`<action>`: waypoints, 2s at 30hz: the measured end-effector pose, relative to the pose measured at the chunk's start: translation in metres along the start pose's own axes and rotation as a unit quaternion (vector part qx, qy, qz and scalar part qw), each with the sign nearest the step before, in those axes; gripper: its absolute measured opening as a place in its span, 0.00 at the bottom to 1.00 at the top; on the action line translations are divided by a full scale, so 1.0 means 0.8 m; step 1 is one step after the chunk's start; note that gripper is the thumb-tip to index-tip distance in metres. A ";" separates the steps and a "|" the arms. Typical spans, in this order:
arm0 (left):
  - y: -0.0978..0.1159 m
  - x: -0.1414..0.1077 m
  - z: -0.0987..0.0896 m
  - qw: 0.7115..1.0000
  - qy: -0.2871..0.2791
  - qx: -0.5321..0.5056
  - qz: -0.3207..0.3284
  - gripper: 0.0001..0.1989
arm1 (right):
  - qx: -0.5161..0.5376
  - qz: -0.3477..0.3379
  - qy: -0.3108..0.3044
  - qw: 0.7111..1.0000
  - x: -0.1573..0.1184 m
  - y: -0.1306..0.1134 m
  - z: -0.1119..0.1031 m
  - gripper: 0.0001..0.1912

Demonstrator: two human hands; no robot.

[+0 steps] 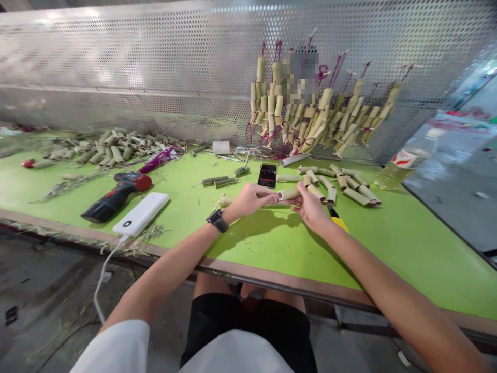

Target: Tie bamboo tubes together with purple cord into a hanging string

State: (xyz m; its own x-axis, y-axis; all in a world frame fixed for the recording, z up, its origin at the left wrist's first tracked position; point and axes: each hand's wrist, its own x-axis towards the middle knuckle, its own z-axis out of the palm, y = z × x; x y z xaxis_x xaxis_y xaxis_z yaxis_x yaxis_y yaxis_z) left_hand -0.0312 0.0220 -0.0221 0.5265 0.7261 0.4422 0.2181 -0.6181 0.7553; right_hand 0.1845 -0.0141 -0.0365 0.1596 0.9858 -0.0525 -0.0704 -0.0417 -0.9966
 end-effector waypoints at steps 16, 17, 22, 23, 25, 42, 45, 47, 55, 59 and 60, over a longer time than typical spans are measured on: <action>0.010 0.001 0.000 0.999 -0.036 -0.003 -0.024 0.21 | -0.006 -0.030 0.010 0.999 -0.003 0.001 0.002 0.22; 0.010 0.002 0.000 0.999 -0.031 -0.004 -0.026 0.21 | -0.007 -0.033 0.011 0.999 -0.003 0.001 0.002 0.22; 0.009 0.002 -0.001 1.000 -0.004 0.004 -0.029 0.20 | -0.020 -0.043 0.007 0.999 -0.001 0.007 0.001 0.21; 0.010 0.002 -0.002 1.000 0.002 0.003 -0.024 0.20 | -0.022 -0.041 0.009 0.999 0.000 0.008 0.001 0.21; 0.011 0.002 -0.003 1.000 0.013 -0.019 -0.014 0.22 | -0.030 -0.033 0.009 0.999 0.000 0.008 0.001 0.20; 0.036 0.000 -0.004 0.929 -0.015 -0.367 -0.036 0.26 | -0.370 -0.260 -0.239 0.859 -0.026 0.007 -0.002 0.15; 0.045 -0.006 0.001 0.919 -0.078 -0.386 -0.038 0.24 | -0.410 -0.301 -0.235 0.828 -0.029 0.008 0.001 0.13; 0.048 -0.008 0.002 0.917 -0.120 -0.379 -0.039 0.24 | -0.422 -0.308 -0.221 0.824 -0.033 0.009 0.003 0.14; 0.037 -0.007 0.003 0.972 -0.107 -0.209 0.013 0.25 | -0.256 -0.213 -0.278 0.901 -0.052 -0.003 0.011 0.19; 0.028 -0.002 0.005 0.985 -0.084 -0.126 0.080 0.24 | -0.155 -0.161 -0.246 0.943 -0.046 -0.005 0.012 0.26; 0.026 -0.001 0.005 0.986 -0.080 -0.112 0.092 0.24 | -0.138 -0.149 -0.237 0.950 -0.044 -0.004 0.011 0.27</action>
State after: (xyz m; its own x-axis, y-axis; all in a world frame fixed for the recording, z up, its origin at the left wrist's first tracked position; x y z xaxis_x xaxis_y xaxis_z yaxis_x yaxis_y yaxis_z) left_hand -0.0239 0.0073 -0.0087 0.6673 0.5398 0.5132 -0.0705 -0.6402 0.7649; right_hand 0.1702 -0.0469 -0.0306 -0.3344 0.9202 0.2032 0.1790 0.2738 -0.9450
